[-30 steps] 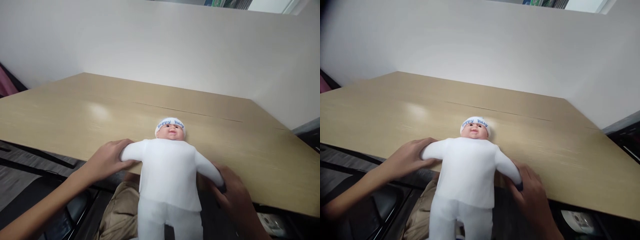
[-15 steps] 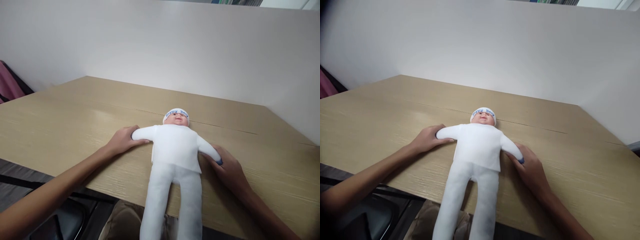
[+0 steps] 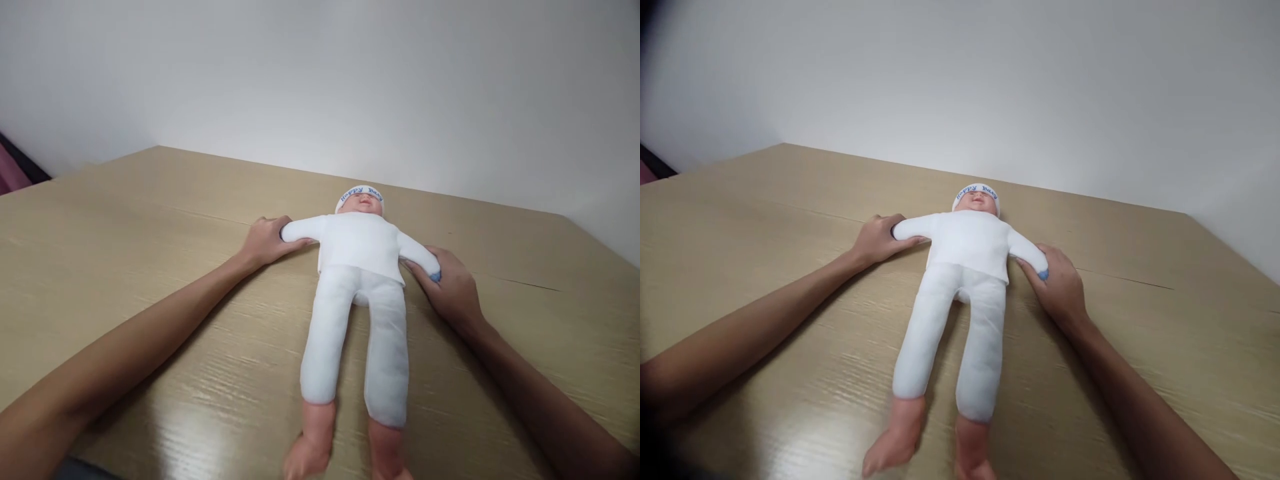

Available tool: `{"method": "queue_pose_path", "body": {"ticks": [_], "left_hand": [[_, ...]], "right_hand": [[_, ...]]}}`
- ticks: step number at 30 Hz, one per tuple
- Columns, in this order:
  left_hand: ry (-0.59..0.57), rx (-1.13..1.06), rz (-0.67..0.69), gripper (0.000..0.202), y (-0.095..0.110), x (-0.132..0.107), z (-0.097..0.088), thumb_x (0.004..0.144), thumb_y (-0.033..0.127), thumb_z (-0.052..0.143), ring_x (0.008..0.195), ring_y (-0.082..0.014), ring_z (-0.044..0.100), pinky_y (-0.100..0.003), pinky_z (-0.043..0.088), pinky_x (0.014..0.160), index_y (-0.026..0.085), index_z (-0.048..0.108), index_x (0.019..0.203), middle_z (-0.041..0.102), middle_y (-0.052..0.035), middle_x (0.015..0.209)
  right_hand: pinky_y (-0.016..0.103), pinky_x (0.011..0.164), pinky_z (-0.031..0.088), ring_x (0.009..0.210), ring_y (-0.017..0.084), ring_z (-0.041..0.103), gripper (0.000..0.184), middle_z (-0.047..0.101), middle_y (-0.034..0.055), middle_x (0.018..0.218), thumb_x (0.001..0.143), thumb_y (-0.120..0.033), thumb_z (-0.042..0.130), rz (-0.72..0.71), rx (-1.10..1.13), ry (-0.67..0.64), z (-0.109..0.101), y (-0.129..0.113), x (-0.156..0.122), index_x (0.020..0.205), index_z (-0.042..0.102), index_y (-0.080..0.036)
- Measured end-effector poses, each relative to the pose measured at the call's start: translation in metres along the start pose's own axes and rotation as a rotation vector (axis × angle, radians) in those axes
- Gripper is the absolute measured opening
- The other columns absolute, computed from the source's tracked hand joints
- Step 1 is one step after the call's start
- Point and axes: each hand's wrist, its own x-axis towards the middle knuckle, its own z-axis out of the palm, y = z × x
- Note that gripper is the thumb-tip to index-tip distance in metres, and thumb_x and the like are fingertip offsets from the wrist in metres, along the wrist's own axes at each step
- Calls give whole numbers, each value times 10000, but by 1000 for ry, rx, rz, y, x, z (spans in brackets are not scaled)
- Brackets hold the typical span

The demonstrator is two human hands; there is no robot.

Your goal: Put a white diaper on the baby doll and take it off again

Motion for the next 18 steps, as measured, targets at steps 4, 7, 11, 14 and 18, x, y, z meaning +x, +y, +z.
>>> {"method": "queue_pose_path", "body": {"ticks": [4,7,11,14,18], "left_hand": [[63,46,32,818,-7,30,16,907,939,569,994,-344,693,-465,473,1005,162,747,1093,788,-159,1012],[58,12,87,819,-17,34,17,928,912,585,1114,-359,666,-469,455,1058,159,731,1216,782,-173,1167],[28,-28,109,816,-31,28,11,928,885,628,1161,-344,632,-459,428,1099,177,685,1332,760,-155,1250],[21,-28,70,798,-37,27,11,938,871,631,1177,-349,611,-460,419,1099,184,684,1342,752,-160,1279],[36,-27,64,746,-36,30,14,965,805,662,1211,-367,604,-480,409,1110,179,680,1369,746,-176,1330]], "right_hand": [[517,990,550,1150,395,711,571,779,183,1282,1032,-677,605,13,-9,31,15,12,28,1332,698,-200],[539,980,534,1112,401,696,601,772,194,1248,1018,-689,605,-18,-52,7,16,23,32,1341,703,-192],[551,951,513,1063,404,677,605,770,188,1209,1015,-688,581,-46,-135,-22,13,36,26,1367,710,-212],[545,945,506,1059,403,671,611,771,184,1192,1038,-641,547,-40,-172,-25,16,42,26,1449,694,-213],[571,1008,503,1151,417,653,668,764,196,1269,1054,-572,528,-31,-180,-19,24,46,31,1597,616,-193]]}}
